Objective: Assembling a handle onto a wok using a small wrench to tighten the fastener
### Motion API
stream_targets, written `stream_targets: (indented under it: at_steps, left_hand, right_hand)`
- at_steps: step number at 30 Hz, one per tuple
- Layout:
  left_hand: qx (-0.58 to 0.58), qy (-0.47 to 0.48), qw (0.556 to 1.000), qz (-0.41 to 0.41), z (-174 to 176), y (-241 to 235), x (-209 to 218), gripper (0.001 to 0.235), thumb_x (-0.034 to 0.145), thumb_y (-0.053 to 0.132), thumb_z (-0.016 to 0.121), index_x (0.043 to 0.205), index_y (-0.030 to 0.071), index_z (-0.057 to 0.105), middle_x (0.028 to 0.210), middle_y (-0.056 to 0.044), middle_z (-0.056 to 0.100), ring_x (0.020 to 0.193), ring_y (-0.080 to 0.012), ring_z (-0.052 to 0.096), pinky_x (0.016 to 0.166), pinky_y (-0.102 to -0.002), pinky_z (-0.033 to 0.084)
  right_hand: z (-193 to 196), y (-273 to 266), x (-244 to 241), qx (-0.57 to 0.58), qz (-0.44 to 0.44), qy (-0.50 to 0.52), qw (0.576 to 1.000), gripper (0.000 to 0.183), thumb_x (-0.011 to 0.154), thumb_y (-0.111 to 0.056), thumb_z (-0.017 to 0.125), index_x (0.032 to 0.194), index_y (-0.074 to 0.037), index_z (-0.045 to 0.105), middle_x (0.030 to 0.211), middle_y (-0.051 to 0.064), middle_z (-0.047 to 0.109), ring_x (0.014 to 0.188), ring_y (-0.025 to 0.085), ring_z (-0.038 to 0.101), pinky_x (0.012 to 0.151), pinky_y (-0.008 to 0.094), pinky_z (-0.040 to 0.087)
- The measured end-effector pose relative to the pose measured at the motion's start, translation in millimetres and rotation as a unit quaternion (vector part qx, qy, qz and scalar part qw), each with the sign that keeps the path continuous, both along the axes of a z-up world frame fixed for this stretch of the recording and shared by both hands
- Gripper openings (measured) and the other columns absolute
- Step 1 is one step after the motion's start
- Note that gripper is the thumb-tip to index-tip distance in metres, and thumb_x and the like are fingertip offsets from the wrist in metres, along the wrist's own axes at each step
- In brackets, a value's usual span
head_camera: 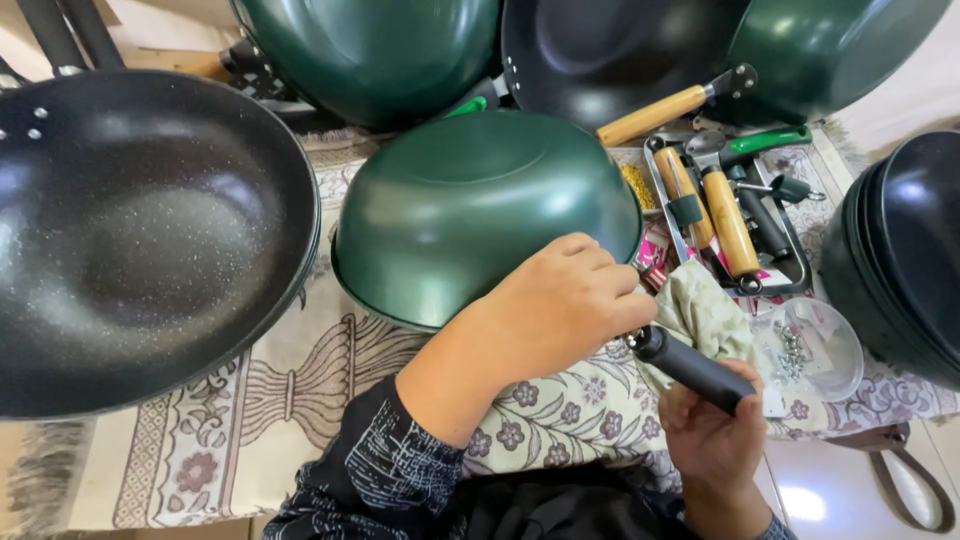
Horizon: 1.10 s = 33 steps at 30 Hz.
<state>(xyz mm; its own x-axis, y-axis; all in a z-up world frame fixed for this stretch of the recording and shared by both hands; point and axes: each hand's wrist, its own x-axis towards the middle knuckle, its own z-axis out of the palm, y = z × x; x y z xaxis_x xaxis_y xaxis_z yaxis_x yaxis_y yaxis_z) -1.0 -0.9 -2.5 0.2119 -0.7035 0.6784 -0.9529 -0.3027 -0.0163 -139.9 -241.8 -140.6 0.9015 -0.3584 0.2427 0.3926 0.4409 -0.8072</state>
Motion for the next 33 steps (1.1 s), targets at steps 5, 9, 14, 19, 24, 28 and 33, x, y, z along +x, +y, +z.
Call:
stream_targets:
  at_steps: [5,9,14,19,24,28,33]
  left_hand:
    - [-0.018,-0.002,1.000,0.003,-5,-3,1,0.012,0.086,0.011,0.065,0.082,0.018,0.056,0.075,0.000,0.056,0.068,-0.0261,0.058,0.077,-0.040,0.045]
    - [-0.033,-0.012,0.999,0.017,-13,-10,1,0.019,0.081,0.005,0.067,0.078,0.019,0.054,0.071,0.002,0.053,0.065,-0.0238,0.054,0.074,-0.038,0.044]
    - [-0.024,-0.010,1.000,0.017,-15,-11,1,0.018,0.081,0.005,0.066,0.079,0.019,0.056,0.072,0.002,0.056,0.066,-0.0245,0.056,0.075,-0.038,0.045]
    - [-0.018,-0.015,0.999,0.022,-20,-14,2,0.016,0.082,0.006,0.064,0.081,0.019,0.056,0.074,0.002,0.060,0.068,-0.0252,0.059,0.074,-0.038,0.044]
    - [-0.010,-0.031,0.999,0.021,-24,-19,3,0.017,0.080,0.004,0.065,0.081,0.020,0.056,0.077,0.003,0.062,0.067,-0.0243,0.058,0.071,-0.038,0.042]
    - [-0.015,-0.031,0.999,0.025,-22,-18,2,0.015,0.082,0.008,0.066,0.081,0.020,0.057,0.077,0.002,0.063,0.068,-0.0248,0.059,0.072,-0.039,0.043]
    - [-0.001,-0.019,1.000,0.022,-21,-17,2,0.015,0.083,0.008,0.065,0.080,0.020,0.057,0.077,0.003,0.065,0.069,-0.0239,0.061,0.073,-0.038,0.043]
  right_hand:
    - [-10,-9,-7,0.003,0.077,-0.044,0.996,0.048,0.095,-0.028,0.074,0.136,-0.015,0.054,0.084,0.020,0.057,0.071,0.030,0.055,0.063,0.040,0.043]
    - [-4,-7,-10,0.075,0.110,-0.035,0.990,0.040,0.097,-0.025,0.063,0.134,-0.012,0.060,0.094,0.018,0.064,0.076,0.026,0.053,0.068,0.037,0.039]
    - [-7,-9,-10,0.117,0.096,-0.008,0.988,0.041,0.091,-0.026,0.066,0.130,-0.012,0.067,0.090,0.016,0.064,0.072,0.024,0.048,0.064,0.034,0.039]
    - [-2,-3,-8,0.119,0.083,0.003,0.989,0.040,0.089,-0.026,0.068,0.126,-0.010,0.066,0.086,0.014,0.059,0.069,0.023,0.047,0.062,0.033,0.038]
    - [-6,-9,-9,0.038,0.071,-0.022,0.997,0.032,0.096,-0.029,0.065,0.121,-0.012,0.058,0.089,0.012,0.057,0.070,0.021,0.047,0.063,0.035,0.036]
    - [4,-2,-12,-0.040,0.032,-0.078,0.996,0.034,0.100,-0.029,0.065,0.124,-0.007,0.054,0.079,0.016,0.053,0.064,0.025,0.050,0.061,0.037,0.042]
    - [-1,-7,-24,-0.199,-0.102,-0.097,0.970,0.043,0.100,-0.036,0.061,0.128,-0.011,0.042,0.065,0.027,0.050,0.058,0.034,0.055,0.063,0.045,0.048]
